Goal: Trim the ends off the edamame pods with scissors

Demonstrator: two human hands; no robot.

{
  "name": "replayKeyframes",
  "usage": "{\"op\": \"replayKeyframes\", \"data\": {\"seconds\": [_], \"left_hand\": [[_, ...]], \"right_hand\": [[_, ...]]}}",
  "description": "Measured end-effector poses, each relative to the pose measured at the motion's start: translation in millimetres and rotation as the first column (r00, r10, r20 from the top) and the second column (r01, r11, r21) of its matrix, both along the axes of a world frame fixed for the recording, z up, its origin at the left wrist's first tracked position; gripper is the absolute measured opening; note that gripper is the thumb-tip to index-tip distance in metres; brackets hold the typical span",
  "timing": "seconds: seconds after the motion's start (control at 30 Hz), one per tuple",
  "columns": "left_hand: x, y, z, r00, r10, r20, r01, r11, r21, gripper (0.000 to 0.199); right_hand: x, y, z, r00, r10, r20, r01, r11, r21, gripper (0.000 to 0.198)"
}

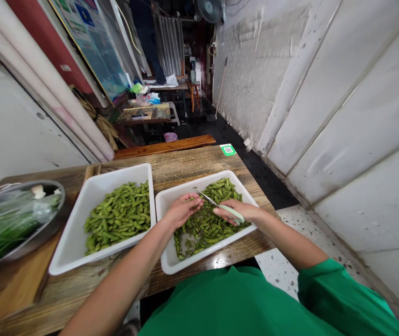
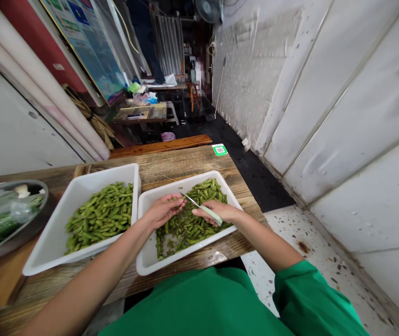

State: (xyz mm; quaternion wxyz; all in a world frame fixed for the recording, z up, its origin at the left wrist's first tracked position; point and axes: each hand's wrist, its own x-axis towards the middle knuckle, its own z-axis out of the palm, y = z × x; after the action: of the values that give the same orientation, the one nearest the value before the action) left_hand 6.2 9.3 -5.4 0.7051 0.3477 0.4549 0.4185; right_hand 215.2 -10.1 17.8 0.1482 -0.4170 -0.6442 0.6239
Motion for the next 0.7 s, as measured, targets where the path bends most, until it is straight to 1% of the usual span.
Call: {"op": "replayKeyframes", "data": {"seconds": [0.13, 0.27, 0.33, 0.4, 0.43, 0.47, 0.5, 0.53, 0.57, 0.63, 0.7], "left_hand": [[1.4, -1.9, -1.1, 1.000, -0.015, -0.013, 0.014, 1.000, -0.028, 0.024], [1.4, -1.7, 0.4, 0.995, 0.046, -0.090, -0.053, 0.996, -0.078, 0.026], [1.2, -1.5, 0.7, 0.987, 0.081, -0.140, -0.090, 0.994, -0.062, 0.030], [0.8, -2.2, 0.4, 0.970, 0.052, -0.236, -0.057, 0.998, -0.015, 0.030], [0.7, -3.0, 0.0, 0.952, 0.001, -0.307, 0.002, 1.000, 0.008, 0.029], [0.6, -4.0, -0.6, 0.919, -0.068, -0.389, 0.087, 0.996, 0.030, 0.026], [0.7, -5.1, -1.3, 0.868, -0.133, -0.479, 0.183, 0.981, 0.060, 0.024], [1.1, -6.2, -2.1, 0.800, -0.177, -0.574, 0.280, 0.955, 0.096, 0.022], [1.9, -7.3, -3.2, 0.716, -0.191, -0.671, 0.370, 0.919, 0.133, 0.021], [4.9, -9.0, -6.0, 0.512, -0.139, -0.848, 0.515, 0.840, 0.173, 0.018], [9.7, -10.4, -9.4, 0.305, -0.058, -0.951, 0.611, 0.778, 0.148, 0.017]], "right_hand": [[1.9, 1.1, -6.1, 1.000, -0.011, 0.021, 0.012, 1.000, -0.013, 0.042], [4.3, 2.8, -11.1, 0.999, -0.035, 0.028, 0.035, 0.999, 0.000, 0.040], [4.6, 3.5, -11.2, 0.998, -0.065, -0.010, 0.065, 0.998, 0.014, 0.039], [4.8, 4.0, -10.3, 0.994, -0.097, -0.049, 0.098, 0.995, 0.014, 0.038], [5.0, 4.1, -9.7, 0.992, -0.110, -0.063, 0.111, 0.994, 0.011, 0.038], [5.1, 4.0, -9.3, 0.991, -0.119, -0.068, 0.120, 0.993, 0.010, 0.038], [5.4, 3.9, -8.9, 0.990, -0.123, -0.068, 0.124, 0.992, 0.012, 0.038], [5.6, 3.7, -8.6, 0.990, -0.126, -0.064, 0.127, 0.992, 0.020, 0.038], [5.8, 3.4, -8.5, 0.990, -0.126, -0.058, 0.127, 0.991, 0.030, 0.038], [6.0, 2.8, -8.4, 0.991, -0.126, -0.043, 0.128, 0.991, 0.043, 0.038], [6.0, 2.5, -8.4, 0.992, -0.123, -0.029, 0.124, 0.991, 0.040, 0.038]]}}
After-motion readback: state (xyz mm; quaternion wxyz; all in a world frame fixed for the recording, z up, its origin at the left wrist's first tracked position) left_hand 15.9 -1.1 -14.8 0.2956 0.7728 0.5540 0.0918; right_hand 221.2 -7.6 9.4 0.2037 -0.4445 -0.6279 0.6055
